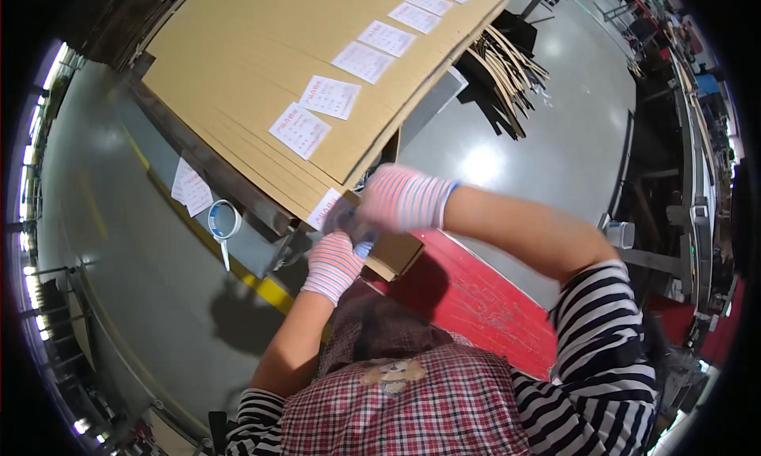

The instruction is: Applying product labels and adhesive tape to flat building material panels.

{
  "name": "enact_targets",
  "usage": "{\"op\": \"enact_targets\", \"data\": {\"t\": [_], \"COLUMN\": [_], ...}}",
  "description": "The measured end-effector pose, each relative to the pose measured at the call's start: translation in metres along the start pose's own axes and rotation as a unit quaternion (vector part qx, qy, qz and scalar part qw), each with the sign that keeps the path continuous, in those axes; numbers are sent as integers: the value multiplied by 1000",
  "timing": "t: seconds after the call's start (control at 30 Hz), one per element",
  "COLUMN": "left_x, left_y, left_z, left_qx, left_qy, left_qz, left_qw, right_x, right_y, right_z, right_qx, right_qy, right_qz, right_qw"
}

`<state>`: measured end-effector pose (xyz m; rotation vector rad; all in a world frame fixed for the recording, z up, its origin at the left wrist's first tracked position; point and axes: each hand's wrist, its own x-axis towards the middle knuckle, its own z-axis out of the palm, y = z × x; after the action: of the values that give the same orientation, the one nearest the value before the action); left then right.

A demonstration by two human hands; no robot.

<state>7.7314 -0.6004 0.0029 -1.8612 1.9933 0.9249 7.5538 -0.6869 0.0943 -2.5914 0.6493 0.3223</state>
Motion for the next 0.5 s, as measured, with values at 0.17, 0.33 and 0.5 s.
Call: {"op": "enact_targets", "data": {"t": [0.17,0.33,0.5], "left_x": [-4,-6,-4], "left_y": [-2,-19,-22], "left_z": [5,-4,10], "left_qx": [-137,-179,-198], "left_qy": [78,38,97], "left_qz": [106,126,191], "left_qw": [982,975,956], "right_x": [13,36,34], "right_y": [74,62,84], "right_z": [92,71,120], "right_qx": [180,113,41], "right_qy": [25,-79,-32], "right_qz": [76,128,329], "right_qw": [980,982,943]}}
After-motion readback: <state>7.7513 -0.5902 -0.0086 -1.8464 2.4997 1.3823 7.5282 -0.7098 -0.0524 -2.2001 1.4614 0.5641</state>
